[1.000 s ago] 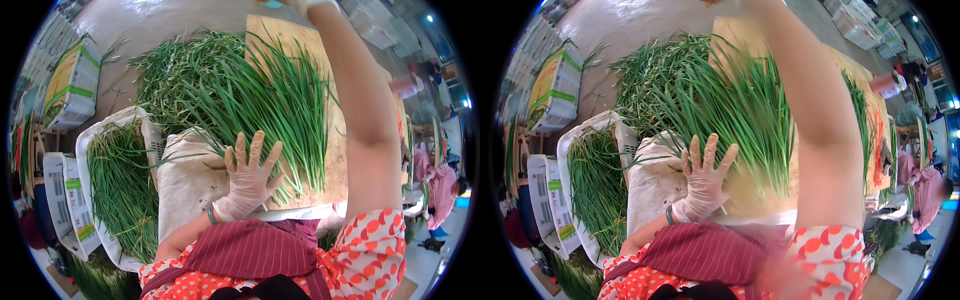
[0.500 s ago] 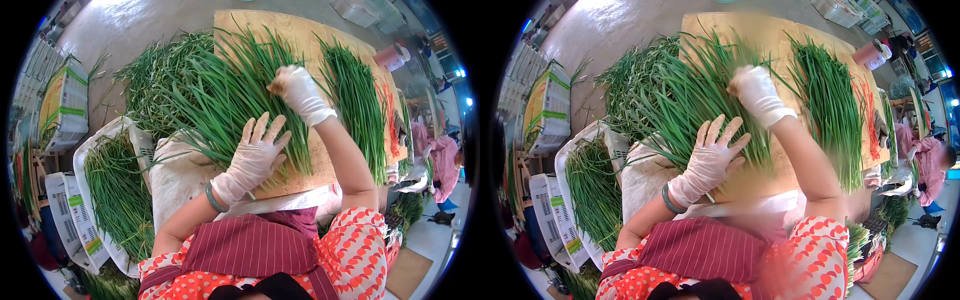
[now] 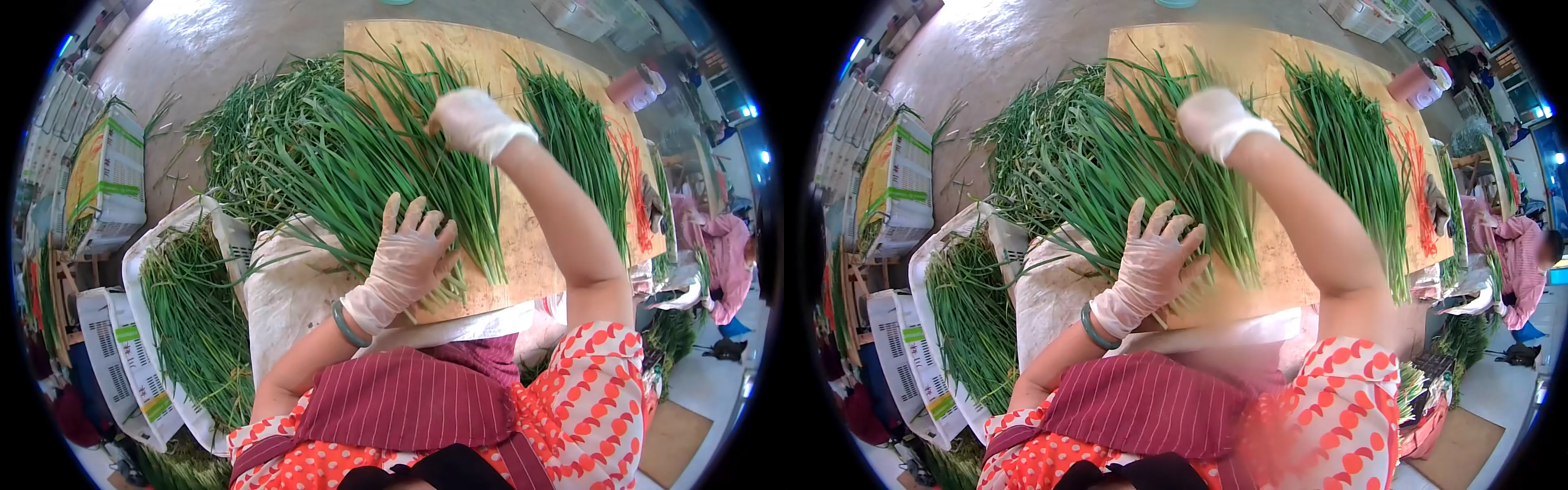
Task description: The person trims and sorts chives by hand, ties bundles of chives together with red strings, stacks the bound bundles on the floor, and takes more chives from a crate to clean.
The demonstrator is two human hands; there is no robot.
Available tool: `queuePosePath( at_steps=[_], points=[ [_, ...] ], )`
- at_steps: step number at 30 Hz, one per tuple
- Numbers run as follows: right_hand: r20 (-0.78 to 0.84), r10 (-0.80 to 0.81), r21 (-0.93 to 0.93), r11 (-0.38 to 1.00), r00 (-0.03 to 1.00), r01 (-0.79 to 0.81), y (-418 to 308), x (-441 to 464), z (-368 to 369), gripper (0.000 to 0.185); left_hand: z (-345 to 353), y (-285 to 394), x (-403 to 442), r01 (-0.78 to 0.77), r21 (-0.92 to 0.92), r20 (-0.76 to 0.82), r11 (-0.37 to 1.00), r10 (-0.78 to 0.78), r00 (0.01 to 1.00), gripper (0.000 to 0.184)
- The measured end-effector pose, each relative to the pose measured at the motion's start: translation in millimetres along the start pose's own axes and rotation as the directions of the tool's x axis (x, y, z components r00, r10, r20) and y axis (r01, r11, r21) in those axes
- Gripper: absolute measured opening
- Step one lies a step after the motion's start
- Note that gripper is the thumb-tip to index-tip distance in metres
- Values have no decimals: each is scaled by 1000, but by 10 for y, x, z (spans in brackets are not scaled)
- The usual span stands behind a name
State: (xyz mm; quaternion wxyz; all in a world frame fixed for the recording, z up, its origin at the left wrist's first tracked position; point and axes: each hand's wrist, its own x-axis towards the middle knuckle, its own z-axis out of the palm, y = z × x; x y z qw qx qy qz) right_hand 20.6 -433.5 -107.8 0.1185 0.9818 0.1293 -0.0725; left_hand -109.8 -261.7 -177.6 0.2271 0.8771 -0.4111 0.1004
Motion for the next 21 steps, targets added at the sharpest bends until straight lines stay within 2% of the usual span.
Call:
queuePosePath(
  at_steps=[5, 7, 12, 14, 15, 17, 19, 20, 21],
  points=[
    [-75, -11, 74, 997, 997, 17, 41, -121, 148, 13, -36, -7, 15, -6, -14, 19, 1000, 7, 1000, 39],
    [-91, 109, 418, 907, 990, -62, 114, -188, -27, 10, -35, -2, 13, -16, -22, 7, 1000, 16, 1000, 41],
    [-212, 176, 386, 919, 961, -83, 162, -398, -544, 13, -43, 0, -3, -22, -16, -24, 1000, 21, 999, 45],
    [-358, 106, 256, 967, 928, -12, 254, -421, -599, 15, -36, 7, -2, -18, -13, -25, 1000, 18, 1000, 44],
    [-357, 109, 257, 966, 928, -14, 275, -419, -629, 15, -35, 10, 0, -15, -10, -29, 1000, 14, 999, 43],
    [-572, 25, 9, 1000, 820, -25, 315, -413, -712, 15, -18, 1, -7, -10, -15, -26, 1000, 10, 1000, 42],
    [-538, 56, 26, 998, 841, -50, 253, -510, -914, 11, 7, -9, -13, -2, -20, -23, 1000, 2, 1000, 41],
    [-627, 319, 614, 764, 711, 198, 178, -528, -975, 13, 27, -19, -28, -8, -24, -55, 1000, 7, 998, 37],
    [-508, 426, 841, 434, 749, 324, 132, -641, -1038, 11, 39, -24, -46, -13, -29, -87, 999, 10, 996, 34]
  ],
)
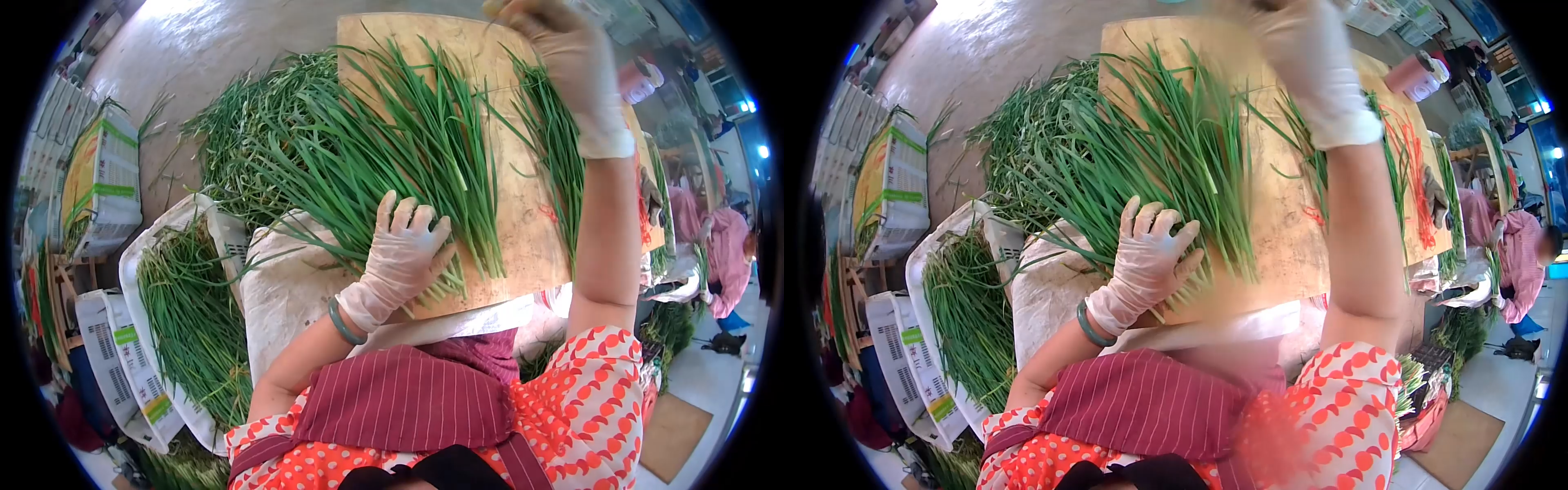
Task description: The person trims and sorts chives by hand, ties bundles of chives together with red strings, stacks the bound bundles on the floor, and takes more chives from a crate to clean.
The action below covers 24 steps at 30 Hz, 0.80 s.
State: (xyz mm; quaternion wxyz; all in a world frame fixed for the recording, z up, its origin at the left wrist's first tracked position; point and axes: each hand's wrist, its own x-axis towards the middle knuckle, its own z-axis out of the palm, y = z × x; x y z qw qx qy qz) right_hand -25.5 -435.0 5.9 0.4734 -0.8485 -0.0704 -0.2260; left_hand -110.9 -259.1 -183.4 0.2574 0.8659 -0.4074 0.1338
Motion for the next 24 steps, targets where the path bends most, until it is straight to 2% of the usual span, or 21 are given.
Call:
queuePosePath(
  at_steps=[1, 2, 3, 4, 5, 6, 8, 9, 10, 11, 12, 13, 14, 16, 17, 18, 19, 20, 21, 22, 24],
  points=[
    [-40, 158, 389, 912, 987, -130, -109, -71, -40, 9, -3, 3, -4, 2, 0, 2, 1000, -2, 1000, 34],
    [-40, 160, 390, 911, 986, -132, -58, -73, -47, 9, -10, 9, 1, -3, 26, -27, 1000, 4, 1000, 30],
    [224, 84, 187, 974, 971, -128, 40, -92, -27, 10, -16, 17, -1, -8, 52, -56, 999, 11, 998, 28],
    [479, 60, -14, 998, 876, -61, 148, -137, 6, 11, -21, 31, -9, -10, 50, -54, 999, 13, 998, 28],
    [545, 126, -129, 990, 829, -65, 236, -263, 142, 12, -32, 53, -18, 9, 97, -95, 995, 0, 996, 26],
    [583, 242, -479, 874, 776, 86, 194, -301, 239, 13, -35, 65, -28, 33, 144, -137, 989, -13, 991, 24],
    [614, 481, -768, 546, 626, 334, 244, -322, 400, 16, 11, 67, -68, 73, 133, -143, 988, -54, 988, 24],
    [614, 482, -767, 549, 625, 331, 316, -331, 480, 16, 40, 66, -93, 107, 121, -149, 987, -88, 985, 23],
    [626, 211, -558, 793, 751, 243, 417, -314, 556, 20, 63, 65, -110, 102, 122, -142, 987, -85, 986, 23],
    [512, -46, -263, 942, 858, 207, 478, -272, 621, 25, 83, 62, -116, 117, 134, -167, 984, -94, 982, 22],
    [401, -183, 12, 981, 898, 194, 411, -176, 706, 26, 88, 59, -130, 133, 147, -190, 980, -104, 976, 20],
    [249, -281, 287, 935, 927, 207, 323, -97, 747, 27, 84, 58, -129, 129, 149, -182, 980, -101, 978, 20],
    [244, -277, 289, 936, 929, 203, 296, -101, 718, 27, 78, 55, -117, 113, 162, -225, 980, -75, 971, 20],
    [146, -248, 104, 966, 958, 235, 272, -146, 614, 25, 47, 36, -83, 95, 173, -269, 980, -46, 962, 19],
    [212, -172, -253, 941, 962, 225, 354, -304, 552, 21, 11, 19, -66, 70, 176, -207, 982, -33, 978, 18],
    [354, -87, -401, 885, 931, 236, 374, -485, 474, 24, -6, 10, -56, 44, 177, -145, 983, -19, 989, 17],
    [474, 21, -533, 803, 880, 267, 375, -688, 419, 28, -6, 9, -54, 44, 175, -147, 984, -18, 989, 17],
    [481, 101, -655, 702, 871, 280, 416, -926, 426, 43, -2, 12, -57, 70, 153, -128, 986, -51, 990, 16],
    [447, 205, -715, 667, 871, 210, 558, -1146, 433, 47, -1, 17, -66, 96, 132, -107, 987, -82, 991, 15],
    [448, 207, -715, 667, 870, 209, 694, -1273, 418, 47, -6, 22, -73, 97, 131, -106, 987, -83, 991, 15],
    [281, 138, -556, 830, 950, 44, 899, -1456, 373, 44, -27, 33, -61, 104, 112, -103, 988, -92, 990, 13]
  ],
)
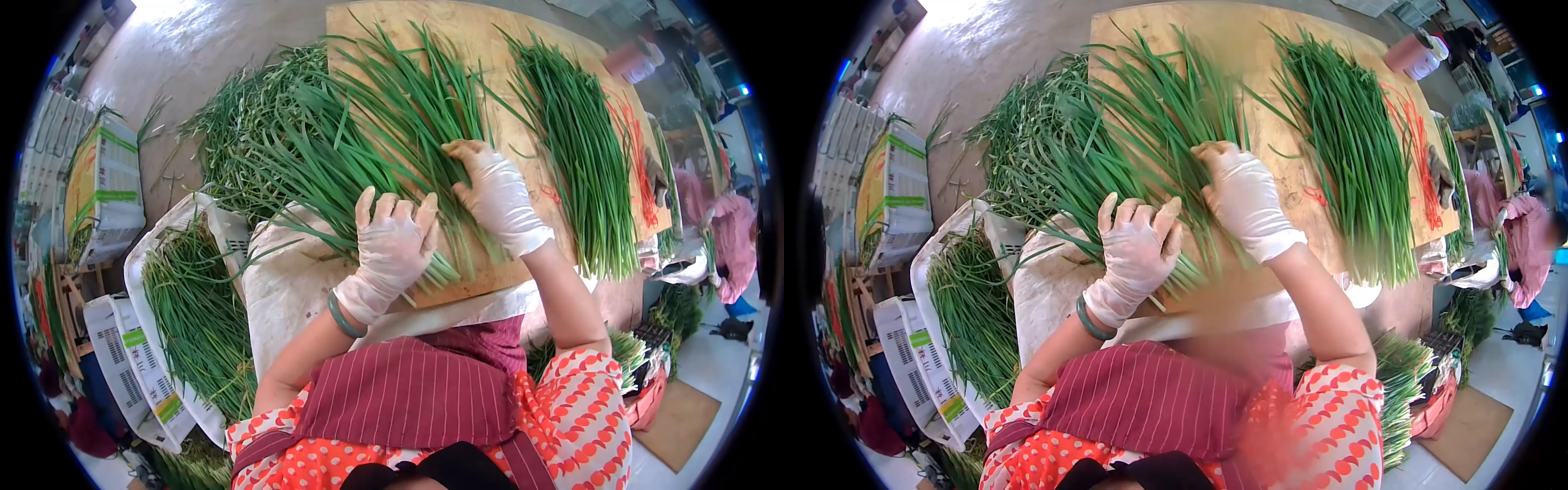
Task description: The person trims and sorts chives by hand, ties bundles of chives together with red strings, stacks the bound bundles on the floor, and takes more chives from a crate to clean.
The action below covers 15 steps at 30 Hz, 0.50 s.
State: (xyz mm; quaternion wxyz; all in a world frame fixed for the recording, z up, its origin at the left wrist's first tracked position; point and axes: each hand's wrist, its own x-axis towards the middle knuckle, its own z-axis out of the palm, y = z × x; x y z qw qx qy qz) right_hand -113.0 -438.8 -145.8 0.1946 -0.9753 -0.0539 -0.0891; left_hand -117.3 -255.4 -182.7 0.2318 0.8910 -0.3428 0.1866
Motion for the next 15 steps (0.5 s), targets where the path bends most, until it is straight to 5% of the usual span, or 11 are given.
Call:
queuePosePath(
  at_steps=[2, 5, 9, 15],
  points=[
    [-74, 121, 94, 989, 990, -114, 93, -86, 42, 40, -6, 6, 25, -13, 10, 1, 1000, 13, 1000, 13],
    [-364, -16, 10, 1000, 931, 21, 115, -123, 1, 33, 0, -8, 30, 0, 2, 21, 1000, 0, 1000, 11],
    [-216, 135, -87, 984, 967, -157, -224, -520, -172, 24, 14, -6, 30, -16, 7, -38, 1000, 16, 999, 10],
    [-129, 129, 2, 992, 983, -130, -283, -805, 78, 34, 61, -14, 7, -53, -26, -113, 998, 50, 992, 12]
  ],
)
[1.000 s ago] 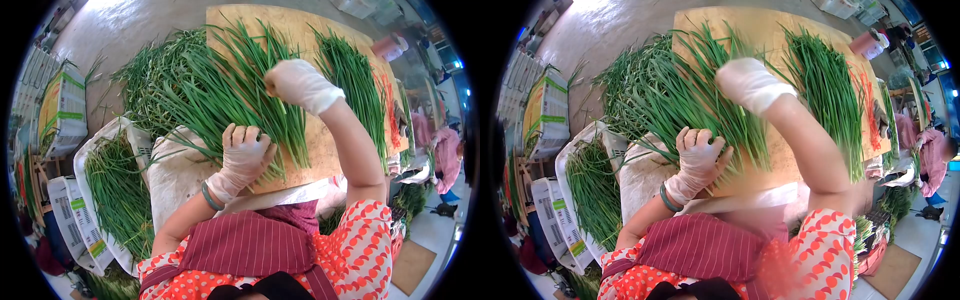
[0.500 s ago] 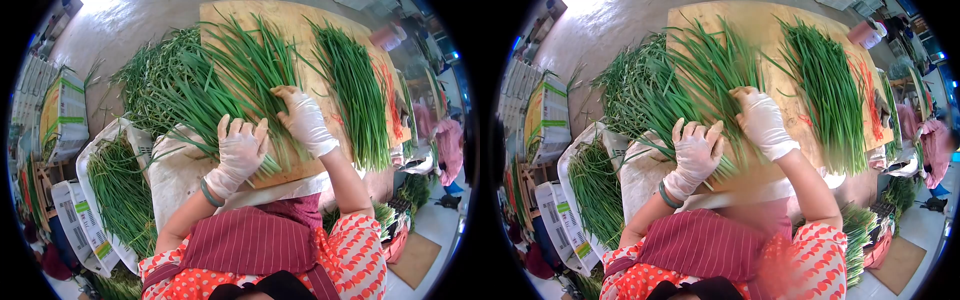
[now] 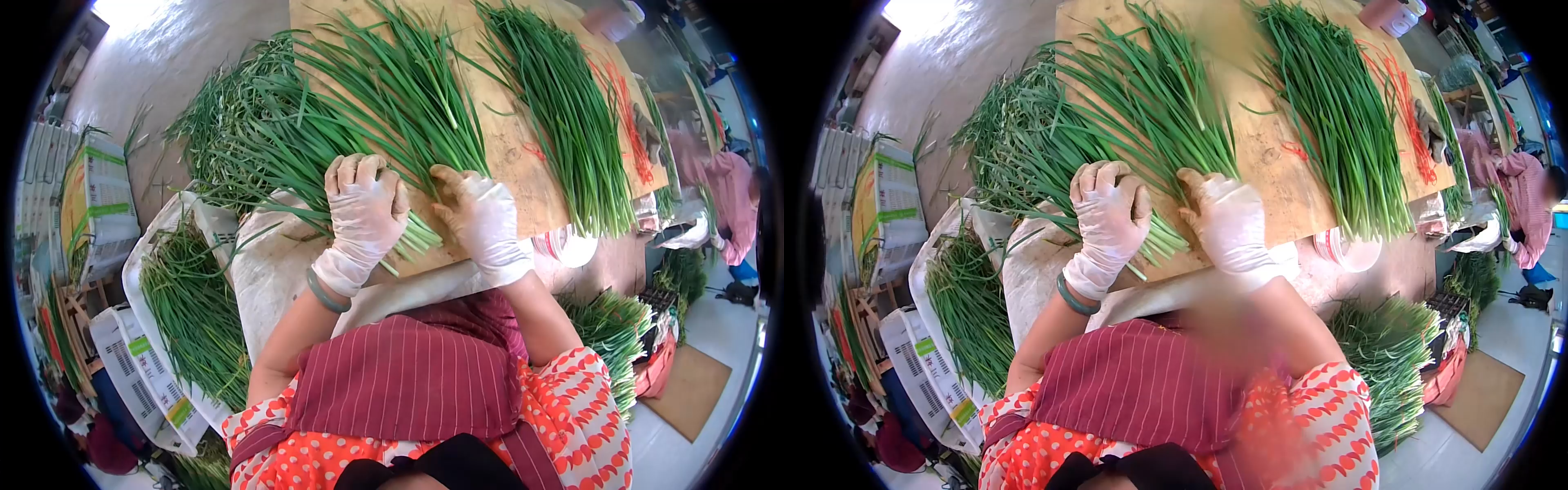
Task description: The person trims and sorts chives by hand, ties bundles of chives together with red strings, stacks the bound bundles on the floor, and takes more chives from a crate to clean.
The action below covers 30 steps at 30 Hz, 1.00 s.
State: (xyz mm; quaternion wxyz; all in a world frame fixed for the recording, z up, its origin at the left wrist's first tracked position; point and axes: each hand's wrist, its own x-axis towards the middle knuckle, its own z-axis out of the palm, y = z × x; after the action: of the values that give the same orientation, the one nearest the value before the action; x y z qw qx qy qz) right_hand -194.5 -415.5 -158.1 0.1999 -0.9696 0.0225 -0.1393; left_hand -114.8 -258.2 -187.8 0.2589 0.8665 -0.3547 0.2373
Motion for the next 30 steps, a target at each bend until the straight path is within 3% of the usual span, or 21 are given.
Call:
queuePosePath(
  at_steps=[3, 6, 12, 14, 15, 17, 18, 19, 21, 22, 24, 25, 27, 28, 30],
  points=[
    [-48, -90, 11, 996, 995, 91, 21, 14, 43, 32, 11, -12, -7, -1, 10, -6, 1000, 1, 1000, 14],
    [11, -112, -95, 989, 994, 112, 72, 66, 34, 25, 1, -2, -5, 9, 9, -11, 1000, -9, 1000, 16],
    [-154, -205, -129, 974, 967, 186, 157, 164, 172, 13, -22, -14, -20, 7, -19, 7, 1000, -7, 1000, 21],
    [-243, 5, 269, 961, 970, 62, 275, 184, 223, 7, -26, -29, -6, 3, -27, 22, 1000, -2, 1000, 22],
    [-242, 5, 268, 961, 970, 62, 283, 198, 194, 7, -30, -33, -3, 14, -35, 2, 999, -14, 1000, 20],
    [-291, 236, 761, 645, 927, 75, 256, 219, 60, 4, -22, -52, -17, 28, -46, -13, 999, -28, 1000, 19],
    [-216, 273, 829, 559, 938, 28, 263, 223, -72, 3, 1, -73, -21, 21, -57, -33, 998, -23, 999, 18],
    [-214, 274, 829, 559, 938, 26, 243, 223, -222, 3, 15, -83, -23, 13, -66, -54, 998, -16, 998, 17],
    [-95, 411, 969, 248, 907, -11, 152, 214, -514, 6, -7, -84, -25, 28, -81, -69, 996, -34, 997, 17],
    [-94, 410, 969, 248, 907, -12, 102, 232, -649, 6, -17, -87, -27, 43, -94, -87, 995, -51, 995, 16],
    [-13, 418, 885, 428, 909, -184, 26, 272, -822, 8, -18, -114, -39, 70, -126, -105, 990, -84, 991, 15],
    [-13, 416, 885, 427, 909, -183, 23, 284, -770, 8, -17, -125, -41, 91, -160, -124, 983, -112, 986, 14],
    [135, 176, 545, 809, 975, -221, 10, 305, -514, 11, -6, -134, -51, 97, -176, -139, 980, -122, 983, 14],
    [18, 82, 287, 954, 997, -83, -13, 279, -336, 15, -6, -140, -53, 101, -193, -152, 976, -131, 980, 13],
    [86, 171, 8, 985, 982, -172, -120, 226, -15, 16, -37, -147, -44, 101, -205, -154, 973, -134, 979, 13]
  ],
)
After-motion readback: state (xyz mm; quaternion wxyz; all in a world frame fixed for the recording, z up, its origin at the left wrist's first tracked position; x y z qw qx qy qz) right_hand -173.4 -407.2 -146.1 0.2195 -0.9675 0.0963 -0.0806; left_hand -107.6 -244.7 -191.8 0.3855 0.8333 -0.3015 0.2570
